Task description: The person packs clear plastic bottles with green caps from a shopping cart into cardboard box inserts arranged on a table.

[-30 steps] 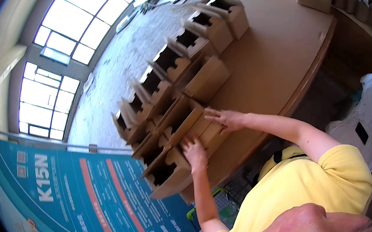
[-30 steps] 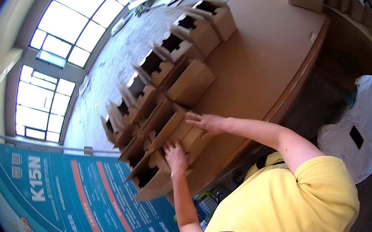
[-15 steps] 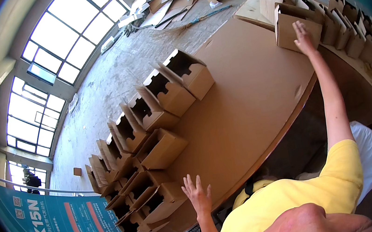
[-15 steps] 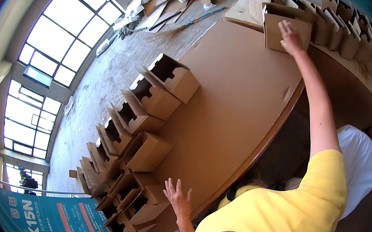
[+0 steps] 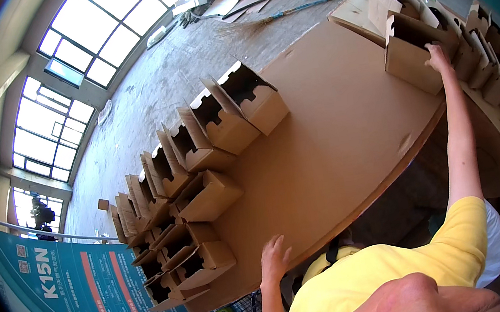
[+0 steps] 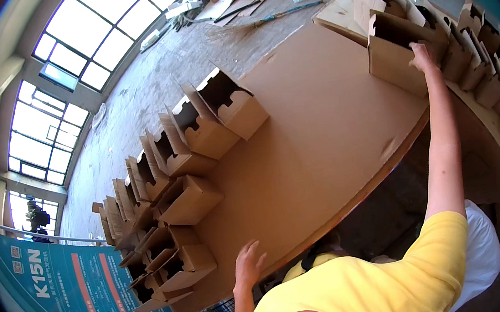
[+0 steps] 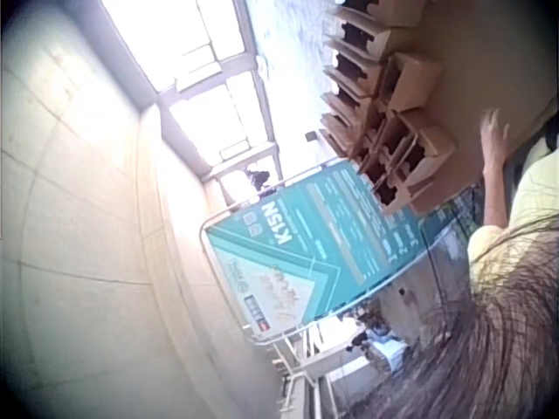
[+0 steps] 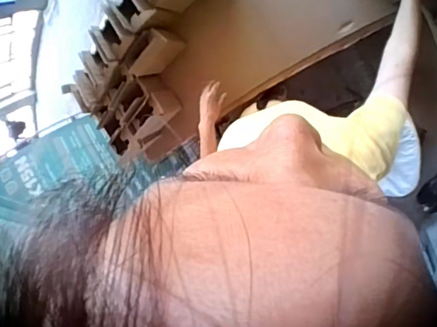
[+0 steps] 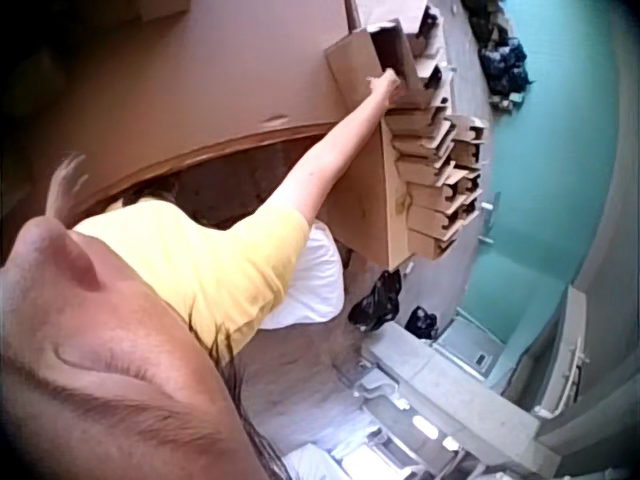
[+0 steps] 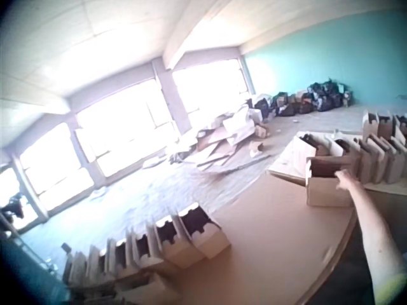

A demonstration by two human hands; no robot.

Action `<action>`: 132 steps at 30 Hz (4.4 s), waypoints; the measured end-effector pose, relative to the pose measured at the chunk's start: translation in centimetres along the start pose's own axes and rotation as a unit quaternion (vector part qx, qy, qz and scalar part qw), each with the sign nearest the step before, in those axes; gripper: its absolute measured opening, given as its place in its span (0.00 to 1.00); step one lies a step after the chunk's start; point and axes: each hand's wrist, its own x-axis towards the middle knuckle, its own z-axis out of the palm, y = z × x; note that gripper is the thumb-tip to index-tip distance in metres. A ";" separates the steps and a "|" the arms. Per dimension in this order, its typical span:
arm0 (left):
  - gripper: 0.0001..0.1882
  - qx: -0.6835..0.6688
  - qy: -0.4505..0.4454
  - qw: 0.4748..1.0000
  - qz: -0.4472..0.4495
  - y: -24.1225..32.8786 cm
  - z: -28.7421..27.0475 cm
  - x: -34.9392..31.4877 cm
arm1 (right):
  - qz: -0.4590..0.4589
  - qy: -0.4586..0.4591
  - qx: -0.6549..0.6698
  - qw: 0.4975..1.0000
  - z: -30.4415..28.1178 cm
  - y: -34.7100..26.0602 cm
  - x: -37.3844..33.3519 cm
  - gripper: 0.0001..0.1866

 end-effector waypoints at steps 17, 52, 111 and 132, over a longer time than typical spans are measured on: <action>0.19 -0.087 0.019 0.995 0.050 -3.2 0.2 -6.3 | -0.336 0.006 0.099 0.937 -1.7 -16.2 -24.8 0.09; 0.20 0.101 0.243 0.964 0.049 -5.4 -7.9 -13.0 | -0.744 -0.087 -0.247 0.614 -9.9 -47.3 -47.0 0.22; 0.59 -0.172 0.278 0.225 -0.918 -26.6 26.0 -66.5 | -0.610 -0.134 0.001 0.781 1.0 -34.7 -40.1 0.13; 0.43 -0.721 0.442 0.473 0.245 -15.7 -18.7 -25.9 | -0.592 -0.198 0.056 0.779 -5.5 -42.2 -51.6 0.04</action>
